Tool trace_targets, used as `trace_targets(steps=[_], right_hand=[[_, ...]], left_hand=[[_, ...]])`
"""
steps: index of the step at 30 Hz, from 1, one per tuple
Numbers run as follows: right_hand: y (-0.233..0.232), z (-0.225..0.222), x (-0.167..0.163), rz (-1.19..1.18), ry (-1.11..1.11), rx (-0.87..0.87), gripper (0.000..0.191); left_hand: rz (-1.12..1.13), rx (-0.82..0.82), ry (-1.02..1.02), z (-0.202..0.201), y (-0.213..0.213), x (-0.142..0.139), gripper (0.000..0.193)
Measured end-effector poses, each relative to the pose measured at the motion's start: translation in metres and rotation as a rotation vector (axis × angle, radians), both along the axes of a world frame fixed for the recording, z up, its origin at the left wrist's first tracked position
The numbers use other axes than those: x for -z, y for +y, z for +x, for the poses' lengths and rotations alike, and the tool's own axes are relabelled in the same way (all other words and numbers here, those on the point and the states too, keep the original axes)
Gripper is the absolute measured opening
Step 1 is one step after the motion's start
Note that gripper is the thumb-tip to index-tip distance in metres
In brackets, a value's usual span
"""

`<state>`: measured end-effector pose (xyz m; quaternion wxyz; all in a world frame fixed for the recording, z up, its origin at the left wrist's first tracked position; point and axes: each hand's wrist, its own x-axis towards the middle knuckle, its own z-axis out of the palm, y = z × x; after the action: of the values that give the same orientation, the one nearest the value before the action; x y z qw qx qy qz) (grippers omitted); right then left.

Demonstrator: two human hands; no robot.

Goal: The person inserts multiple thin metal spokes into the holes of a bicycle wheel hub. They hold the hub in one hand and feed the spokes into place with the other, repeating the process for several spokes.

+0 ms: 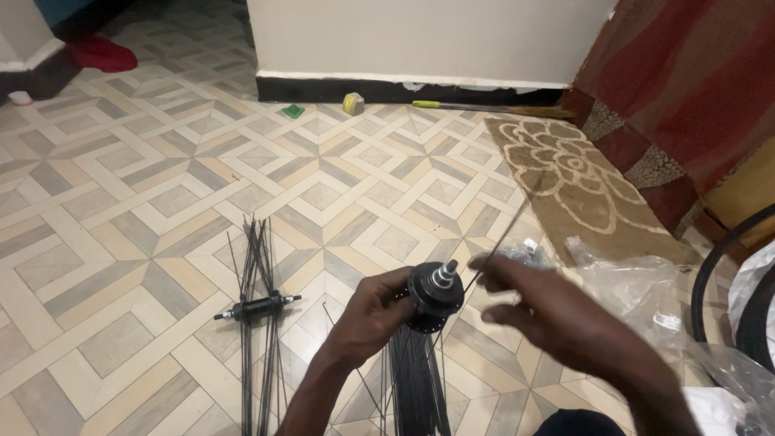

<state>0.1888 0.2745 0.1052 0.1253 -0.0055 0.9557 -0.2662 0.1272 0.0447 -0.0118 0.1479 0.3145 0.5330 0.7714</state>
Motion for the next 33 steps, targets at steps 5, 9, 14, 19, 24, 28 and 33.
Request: trace_targets(steps=[5, 9, 14, 19, 24, 28, 33], right_hand=[[0.039, -0.043, 0.16, 0.198, -0.167, 0.032, 0.051], [0.045, -0.064, 0.302, 0.172, -0.119, 0.09, 0.06], [-0.001, -0.069, 0.386, 0.103, 0.012, 0.349, 0.061], [-0.016, -0.073, 0.37, 0.083, 0.021, 0.297, 0.04], [0.0, -0.063, 0.336, -0.131, -0.107, 0.545, 0.019], [0.017, -0.045, 0.313, -0.44, -0.042, 0.643, 0.017], [0.032, -0.017, 0.298, -0.62, 0.375, 0.6, 0.017]], left_hand=[[0.022, -0.101, 0.013, 0.0, -0.003, -0.001, 0.032], [0.023, -0.119, -0.049, -0.002, -0.005, -0.005, 0.034], [0.055, -0.14, -0.083, -0.004, -0.004, -0.006, 0.035], [0.049, -0.183, -0.15, -0.005, -0.001, -0.007, 0.033], [0.1, -0.207, -0.111, -0.005, -0.004, -0.008, 0.033], [0.122, -0.224, -0.117, -0.008, -0.004, -0.007, 0.031], [0.133, -0.231, -0.143, -0.011, -0.002, -0.005, 0.03]])
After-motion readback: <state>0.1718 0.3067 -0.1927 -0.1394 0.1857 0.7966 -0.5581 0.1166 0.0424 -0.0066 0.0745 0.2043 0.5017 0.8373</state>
